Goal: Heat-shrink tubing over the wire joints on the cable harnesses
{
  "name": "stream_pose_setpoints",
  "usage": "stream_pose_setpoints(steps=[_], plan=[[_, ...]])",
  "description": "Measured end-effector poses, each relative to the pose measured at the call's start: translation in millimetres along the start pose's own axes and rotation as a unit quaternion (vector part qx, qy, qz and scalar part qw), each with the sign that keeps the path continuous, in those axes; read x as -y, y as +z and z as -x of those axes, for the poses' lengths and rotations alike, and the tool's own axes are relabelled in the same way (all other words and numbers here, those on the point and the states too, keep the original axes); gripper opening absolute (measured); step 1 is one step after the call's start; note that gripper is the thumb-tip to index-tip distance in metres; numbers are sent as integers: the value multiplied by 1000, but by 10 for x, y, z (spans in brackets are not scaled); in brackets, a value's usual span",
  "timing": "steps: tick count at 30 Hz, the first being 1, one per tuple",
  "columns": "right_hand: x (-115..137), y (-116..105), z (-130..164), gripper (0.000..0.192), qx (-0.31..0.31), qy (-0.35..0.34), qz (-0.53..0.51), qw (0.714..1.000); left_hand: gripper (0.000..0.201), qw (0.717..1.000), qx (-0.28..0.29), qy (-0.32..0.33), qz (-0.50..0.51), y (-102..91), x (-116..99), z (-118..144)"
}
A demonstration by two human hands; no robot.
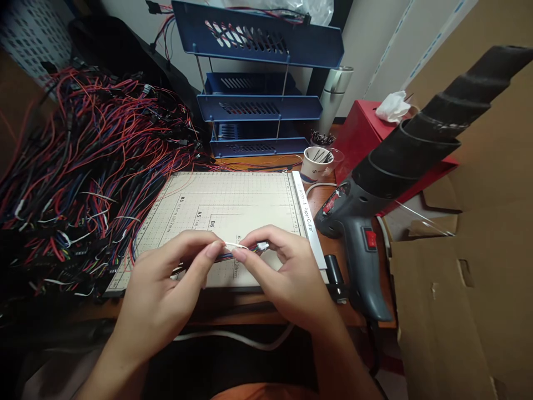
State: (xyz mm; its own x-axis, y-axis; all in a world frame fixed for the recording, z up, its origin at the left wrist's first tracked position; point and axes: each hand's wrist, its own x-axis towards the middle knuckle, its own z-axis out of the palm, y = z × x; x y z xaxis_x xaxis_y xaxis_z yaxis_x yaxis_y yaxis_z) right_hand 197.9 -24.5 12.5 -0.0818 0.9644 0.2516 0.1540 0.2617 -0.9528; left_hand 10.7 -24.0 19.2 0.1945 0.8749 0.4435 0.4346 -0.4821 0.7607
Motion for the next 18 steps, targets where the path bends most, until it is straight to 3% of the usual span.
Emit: stream_pose_setpoints(steps=[5, 12, 18], plan=[[-9, -34, -17, 10, 39, 33, -54, 997, 16, 1000, -6, -9, 20, -49, -2, -3], [17, -26, -21, 13, 42, 19, -29, 999, 11, 997, -11, 69, -24, -65, 5, -19], [24, -14, -17, 13, 56, 30, -49, 997, 14, 999, -12, 49, -9, -79, 22, -21]])
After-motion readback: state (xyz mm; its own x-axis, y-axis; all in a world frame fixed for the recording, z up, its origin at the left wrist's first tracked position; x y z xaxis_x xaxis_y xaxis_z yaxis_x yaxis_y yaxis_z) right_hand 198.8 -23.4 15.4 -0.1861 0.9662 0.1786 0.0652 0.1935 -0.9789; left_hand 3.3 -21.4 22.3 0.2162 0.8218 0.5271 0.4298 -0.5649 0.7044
